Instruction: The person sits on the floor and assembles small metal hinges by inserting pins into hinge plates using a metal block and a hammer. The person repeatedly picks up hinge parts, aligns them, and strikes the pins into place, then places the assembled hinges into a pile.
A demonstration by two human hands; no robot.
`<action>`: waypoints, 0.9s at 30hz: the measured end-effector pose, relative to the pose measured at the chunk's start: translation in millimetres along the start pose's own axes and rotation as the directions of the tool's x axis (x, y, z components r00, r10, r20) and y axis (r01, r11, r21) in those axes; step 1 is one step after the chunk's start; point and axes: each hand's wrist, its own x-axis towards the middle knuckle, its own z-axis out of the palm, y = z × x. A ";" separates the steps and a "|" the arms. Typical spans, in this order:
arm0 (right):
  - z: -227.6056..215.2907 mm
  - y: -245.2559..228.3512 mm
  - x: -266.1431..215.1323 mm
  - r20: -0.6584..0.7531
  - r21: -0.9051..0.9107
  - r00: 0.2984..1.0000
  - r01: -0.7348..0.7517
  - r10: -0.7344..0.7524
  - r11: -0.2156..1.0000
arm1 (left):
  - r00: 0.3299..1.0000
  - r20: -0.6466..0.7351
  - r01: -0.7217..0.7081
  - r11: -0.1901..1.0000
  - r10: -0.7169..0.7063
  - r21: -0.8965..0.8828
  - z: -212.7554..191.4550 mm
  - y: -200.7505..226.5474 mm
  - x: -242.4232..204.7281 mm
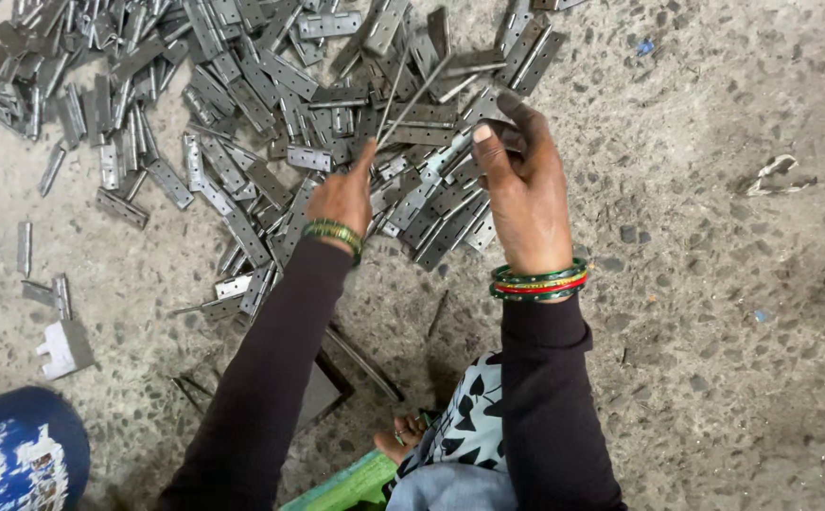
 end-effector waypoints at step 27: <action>-44.1 -0.9 -2.0 -0.436 0.513 0.900 0.248 0.000 0.822 | 0.996 -0.011 -0.085 0.979 0.084 -0.185 19.7 72.3 -57.1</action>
